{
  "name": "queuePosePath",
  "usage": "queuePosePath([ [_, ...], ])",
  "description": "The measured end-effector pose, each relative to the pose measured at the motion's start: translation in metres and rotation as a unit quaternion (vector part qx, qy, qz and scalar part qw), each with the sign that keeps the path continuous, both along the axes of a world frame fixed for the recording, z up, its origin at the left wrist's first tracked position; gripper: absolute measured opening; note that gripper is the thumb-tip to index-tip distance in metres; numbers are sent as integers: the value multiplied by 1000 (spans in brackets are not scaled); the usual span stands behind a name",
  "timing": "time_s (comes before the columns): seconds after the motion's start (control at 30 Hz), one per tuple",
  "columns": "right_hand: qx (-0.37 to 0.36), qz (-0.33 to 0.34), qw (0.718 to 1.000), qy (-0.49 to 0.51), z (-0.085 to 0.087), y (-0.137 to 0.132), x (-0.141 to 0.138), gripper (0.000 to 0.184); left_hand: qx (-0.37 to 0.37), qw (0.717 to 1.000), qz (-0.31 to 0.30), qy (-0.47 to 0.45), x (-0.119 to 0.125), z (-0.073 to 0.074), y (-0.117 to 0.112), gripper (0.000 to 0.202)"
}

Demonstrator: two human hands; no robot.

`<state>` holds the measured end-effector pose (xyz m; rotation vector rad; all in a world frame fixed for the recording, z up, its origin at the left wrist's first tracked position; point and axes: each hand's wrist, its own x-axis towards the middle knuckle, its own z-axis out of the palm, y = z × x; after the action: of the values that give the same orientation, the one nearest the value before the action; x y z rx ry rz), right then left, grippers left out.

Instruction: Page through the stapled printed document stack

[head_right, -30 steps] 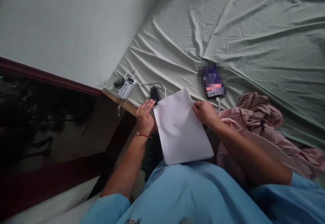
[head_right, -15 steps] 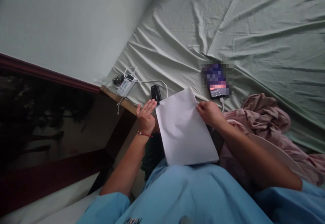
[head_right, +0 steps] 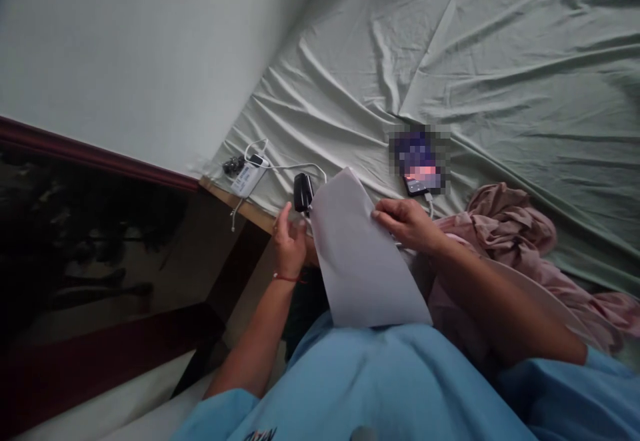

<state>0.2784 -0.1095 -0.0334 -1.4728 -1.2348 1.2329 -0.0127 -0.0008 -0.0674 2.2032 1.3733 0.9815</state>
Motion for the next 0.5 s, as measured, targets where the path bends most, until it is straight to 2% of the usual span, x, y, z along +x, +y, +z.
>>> queuePosePath([
  [0.07,-13,-11,996,84,7,-4,2,38,-83,992,21,-98,0,0,-14,72],
  [0.1,-22,-32,992,118,11,-6,3,37,-116,984,26,-135,1,1,-21,73],
  [0.2,-42,-103,981,161,19,-9,6,36,-233,951,-8,-203,4,4,-40,58],
  [0.3,-40,-138,980,138,22,-8,11,35,-331,916,-12,-227,11,5,-54,55],
  [0.4,-24,-159,981,107,19,-6,16,36,-385,886,-13,-256,21,0,-63,54],
  [0.5,-8,-169,981,93,10,-2,16,36,-375,888,21,-265,25,-6,-64,55],
])
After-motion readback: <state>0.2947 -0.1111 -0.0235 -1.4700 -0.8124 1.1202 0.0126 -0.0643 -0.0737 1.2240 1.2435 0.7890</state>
